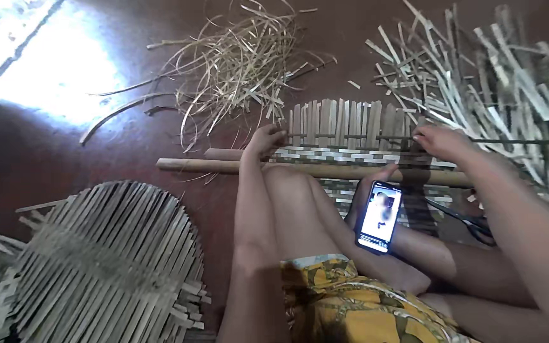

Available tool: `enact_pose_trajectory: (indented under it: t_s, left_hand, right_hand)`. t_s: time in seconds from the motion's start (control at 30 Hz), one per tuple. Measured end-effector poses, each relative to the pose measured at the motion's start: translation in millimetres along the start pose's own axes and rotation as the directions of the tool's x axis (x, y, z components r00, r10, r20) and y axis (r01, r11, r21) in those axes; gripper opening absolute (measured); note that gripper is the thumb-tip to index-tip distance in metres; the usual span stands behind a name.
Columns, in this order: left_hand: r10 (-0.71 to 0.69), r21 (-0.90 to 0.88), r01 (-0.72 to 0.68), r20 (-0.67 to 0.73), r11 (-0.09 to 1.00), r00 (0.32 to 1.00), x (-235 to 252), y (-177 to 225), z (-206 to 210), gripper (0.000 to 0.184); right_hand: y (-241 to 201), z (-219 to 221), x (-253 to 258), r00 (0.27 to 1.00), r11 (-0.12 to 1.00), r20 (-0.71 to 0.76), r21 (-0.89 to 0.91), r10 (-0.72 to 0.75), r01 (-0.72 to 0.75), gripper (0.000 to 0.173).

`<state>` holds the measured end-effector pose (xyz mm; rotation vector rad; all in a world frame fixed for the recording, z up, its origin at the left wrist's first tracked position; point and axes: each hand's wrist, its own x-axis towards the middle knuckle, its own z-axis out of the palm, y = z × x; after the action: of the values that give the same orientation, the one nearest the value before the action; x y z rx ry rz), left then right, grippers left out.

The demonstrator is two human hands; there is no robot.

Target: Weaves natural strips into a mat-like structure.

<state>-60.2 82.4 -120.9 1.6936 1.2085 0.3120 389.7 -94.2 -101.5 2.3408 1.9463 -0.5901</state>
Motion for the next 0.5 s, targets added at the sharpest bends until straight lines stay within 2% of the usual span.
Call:
enact_pose_trajectory:
  t_s: [0.07,0.2,0.37,0.5]
  left_hand:
    - [-0.015,0.048,0.017,-0.036,0.999,0.999,-2.8,5.8,-0.9,0.032]
    - [-0.155,0.167,0.192,-0.211,0.967,0.965,-6.3,7.9,-8.6,0.029]
    - [-0.266,0.184,0.313,-0.239,0.932,0.934,-10.9,-2.2,-12.7,0.039]
    - [-0.288,0.227,0.365,-0.311,0.903,0.906,-9.4,3.2,-6.6,0.037]
  right_hand:
    - [-19.9,2.0,5.4,1.0,1.0,0.009,-0.007,0.004,-0.003,0.033]
    - [-58.6,10.7,20.7,0.999,0.999,0.007,-0.02,-0.035,0.035,0.032]
    - [-74.0,17.5,28.1,0.999,0.999,0.031,-0.047,-0.021,0.022,0.033]
    - [-72.2,22.4,31.4,1.0,0.999,0.021,-0.045,-0.021,0.022,0.032]
